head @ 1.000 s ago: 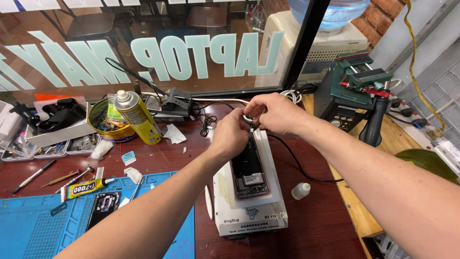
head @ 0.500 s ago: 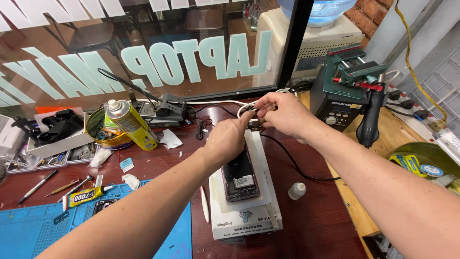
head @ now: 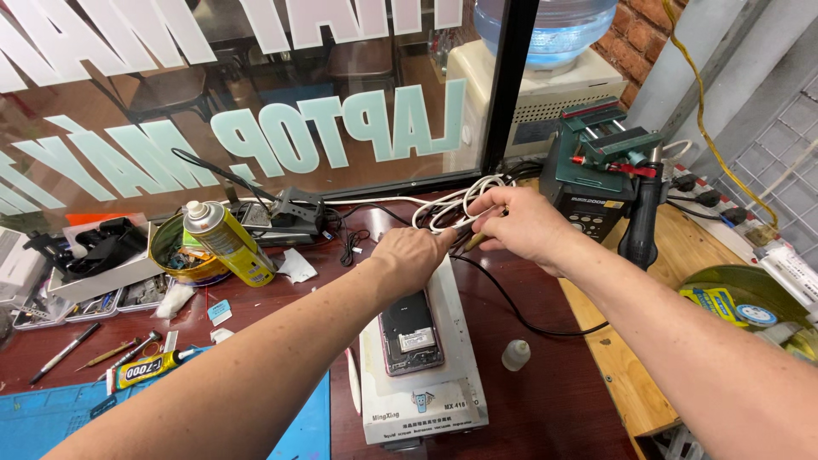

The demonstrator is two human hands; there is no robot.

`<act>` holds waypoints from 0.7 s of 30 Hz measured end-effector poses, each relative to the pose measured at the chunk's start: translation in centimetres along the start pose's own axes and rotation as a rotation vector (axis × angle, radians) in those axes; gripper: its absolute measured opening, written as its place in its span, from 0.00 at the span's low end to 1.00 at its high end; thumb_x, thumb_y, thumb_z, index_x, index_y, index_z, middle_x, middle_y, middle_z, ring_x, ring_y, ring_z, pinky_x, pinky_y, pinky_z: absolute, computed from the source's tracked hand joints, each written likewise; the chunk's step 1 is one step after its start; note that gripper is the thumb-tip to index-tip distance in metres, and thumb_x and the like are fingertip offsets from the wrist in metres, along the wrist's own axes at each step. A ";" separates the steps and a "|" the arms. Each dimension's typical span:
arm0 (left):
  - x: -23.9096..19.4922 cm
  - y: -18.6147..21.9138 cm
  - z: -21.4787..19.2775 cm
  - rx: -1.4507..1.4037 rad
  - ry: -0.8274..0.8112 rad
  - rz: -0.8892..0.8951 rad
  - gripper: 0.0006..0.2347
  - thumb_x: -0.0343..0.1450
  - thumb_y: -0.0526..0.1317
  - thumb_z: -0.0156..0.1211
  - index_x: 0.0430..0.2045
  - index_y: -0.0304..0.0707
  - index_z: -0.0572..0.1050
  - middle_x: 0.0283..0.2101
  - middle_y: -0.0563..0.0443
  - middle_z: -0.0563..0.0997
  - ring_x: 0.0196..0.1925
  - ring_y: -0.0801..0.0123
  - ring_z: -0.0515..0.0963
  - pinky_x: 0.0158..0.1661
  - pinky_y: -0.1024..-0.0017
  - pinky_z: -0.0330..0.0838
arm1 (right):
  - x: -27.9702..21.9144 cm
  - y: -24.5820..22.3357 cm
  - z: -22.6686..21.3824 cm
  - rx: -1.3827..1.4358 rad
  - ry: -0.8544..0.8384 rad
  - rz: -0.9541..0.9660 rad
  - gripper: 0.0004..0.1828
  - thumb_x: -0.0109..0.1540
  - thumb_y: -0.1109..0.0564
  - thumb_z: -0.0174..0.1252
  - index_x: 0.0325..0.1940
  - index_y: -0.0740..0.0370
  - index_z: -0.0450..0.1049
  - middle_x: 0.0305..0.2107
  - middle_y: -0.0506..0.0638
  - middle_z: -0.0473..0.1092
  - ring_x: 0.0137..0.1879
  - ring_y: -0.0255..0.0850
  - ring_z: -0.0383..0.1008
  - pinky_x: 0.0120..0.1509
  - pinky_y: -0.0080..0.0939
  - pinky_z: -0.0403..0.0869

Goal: The person applies liquid adhesive to the edges of a smartphone back cover and then uses a wooden stick to spread and press the adhesive along the perimeter. The phone is held on a white box while the person works around the edges.

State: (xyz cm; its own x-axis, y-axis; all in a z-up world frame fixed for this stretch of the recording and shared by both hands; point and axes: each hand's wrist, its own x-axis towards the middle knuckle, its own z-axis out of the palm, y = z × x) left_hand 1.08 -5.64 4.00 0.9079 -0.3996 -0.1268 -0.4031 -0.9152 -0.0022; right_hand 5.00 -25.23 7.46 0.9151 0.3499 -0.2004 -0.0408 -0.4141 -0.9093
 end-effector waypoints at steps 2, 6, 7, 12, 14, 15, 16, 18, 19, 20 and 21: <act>-0.1 0.2 0.1 -0.003 -0.015 -0.018 0.14 0.69 0.32 0.57 0.48 0.38 0.65 0.37 0.36 0.82 0.42 0.46 0.84 0.39 0.54 0.78 | 0.0 0.2 0.1 -0.012 -0.004 -0.009 0.15 0.61 0.67 0.56 0.50 0.63 0.79 0.38 0.53 0.77 0.45 0.39 0.80 0.48 0.38 0.81; -0.7 0.6 0.5 -0.034 -0.009 -0.054 0.20 0.65 0.33 0.63 0.49 0.33 0.63 0.42 0.30 0.78 0.45 0.43 0.83 0.42 0.56 0.78 | -0.3 0.5 0.0 -0.036 0.005 -0.034 0.14 0.60 0.67 0.57 0.50 0.64 0.78 0.38 0.53 0.77 0.44 0.39 0.80 0.47 0.37 0.82; -0.8 0.5 0.6 -0.044 -0.006 -0.063 0.21 0.65 0.33 0.64 0.50 0.32 0.62 0.43 0.28 0.77 0.45 0.42 0.82 0.42 0.56 0.77 | -0.3 0.5 0.0 -0.041 0.012 -0.046 0.14 0.60 0.66 0.58 0.50 0.64 0.78 0.38 0.53 0.76 0.43 0.39 0.80 0.47 0.37 0.82; -0.8 -0.2 1.6 -0.238 0.080 -0.217 0.20 0.65 0.29 0.57 0.51 0.31 0.62 0.43 0.27 0.78 0.46 0.39 0.82 0.44 0.53 0.77 | -1.0 0.1 0.8 -0.064 0.064 -0.086 0.14 0.60 0.66 0.57 0.50 0.64 0.78 0.37 0.51 0.76 0.42 0.38 0.80 0.45 0.36 0.82; -0.5 -0.5 2.5 -0.294 0.089 -0.269 0.19 0.66 0.30 0.56 0.51 0.31 0.62 0.44 0.26 0.79 0.46 0.38 0.82 0.45 0.52 0.77 | -1.2 -0.2 1.6 -0.035 0.061 -0.098 0.14 0.60 0.66 0.56 0.50 0.65 0.77 0.37 0.51 0.76 0.42 0.38 0.80 0.45 0.36 0.82; -0.1 -0.6 3.0 -0.313 0.082 -0.291 0.19 0.66 0.31 0.56 0.51 0.30 0.62 0.44 0.25 0.79 0.47 0.38 0.82 0.46 0.52 0.76 | -1.3 -0.3 2.1 -0.054 0.057 -0.076 0.14 0.61 0.65 0.57 0.50 0.64 0.77 0.37 0.51 0.75 0.41 0.39 0.80 0.44 0.38 0.81; 0.4 -0.8 3.5 -0.330 0.077 -0.310 0.18 0.66 0.31 0.56 0.50 0.29 0.62 0.45 0.25 0.79 0.47 0.38 0.82 0.47 0.52 0.76 | -1.5 -0.4 2.5 -0.071 0.057 -0.055 0.13 0.61 0.64 0.57 0.50 0.64 0.77 0.37 0.51 0.75 0.40 0.40 0.79 0.43 0.39 0.80; 1.2 -1.3 4.4 -0.412 0.133 -0.330 0.18 0.67 0.33 0.55 0.51 0.27 0.63 0.44 0.25 0.81 0.47 0.38 0.82 0.48 0.52 0.76 | -1.9 -0.4 3.3 -0.083 0.058 -0.041 0.13 0.61 0.64 0.57 0.50 0.63 0.77 0.38 0.51 0.75 0.40 0.39 0.79 0.43 0.39 0.79; 1.5 -1.4 4.8 -0.455 0.159 -0.340 0.18 0.68 0.33 0.55 0.51 0.26 0.63 0.43 0.26 0.82 0.47 0.38 0.82 0.49 0.52 0.76 | -2.1 -0.4 3.8 -0.078 0.059 -0.048 0.13 0.62 0.64 0.55 0.50 0.63 0.77 0.37 0.50 0.75 0.41 0.38 0.79 0.44 0.38 0.81; 1.8 -1.9 4.9 -0.523 0.197 -0.354 0.19 0.67 0.32 0.56 0.52 0.27 0.63 0.43 0.26 0.81 0.48 0.38 0.81 0.49 0.52 0.75 | -2.1 -0.5 4.1 -0.072 0.062 -0.059 0.14 0.62 0.64 0.53 0.50 0.63 0.77 0.37 0.50 0.76 0.42 0.37 0.80 0.44 0.37 0.82; 2.1 -2.6 4.7 -0.592 0.235 -0.368 0.20 0.66 0.31 0.56 0.53 0.28 0.63 0.44 0.26 0.80 0.49 0.39 0.81 0.49 0.52 0.74 | -2.1 -0.5 4.4 -0.070 0.060 -0.083 0.14 0.62 0.64 0.53 0.50 0.64 0.78 0.37 0.51 0.76 0.42 0.36 0.80 0.45 0.37 0.82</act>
State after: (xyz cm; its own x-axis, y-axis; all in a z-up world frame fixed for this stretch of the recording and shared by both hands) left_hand 3.45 -3.85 -0.94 1.0000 -0.0011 -0.0051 0.0018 -0.8414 0.5404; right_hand 1.30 -22.05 6.76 0.9368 0.3348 -0.1016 0.0620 -0.4446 -0.8936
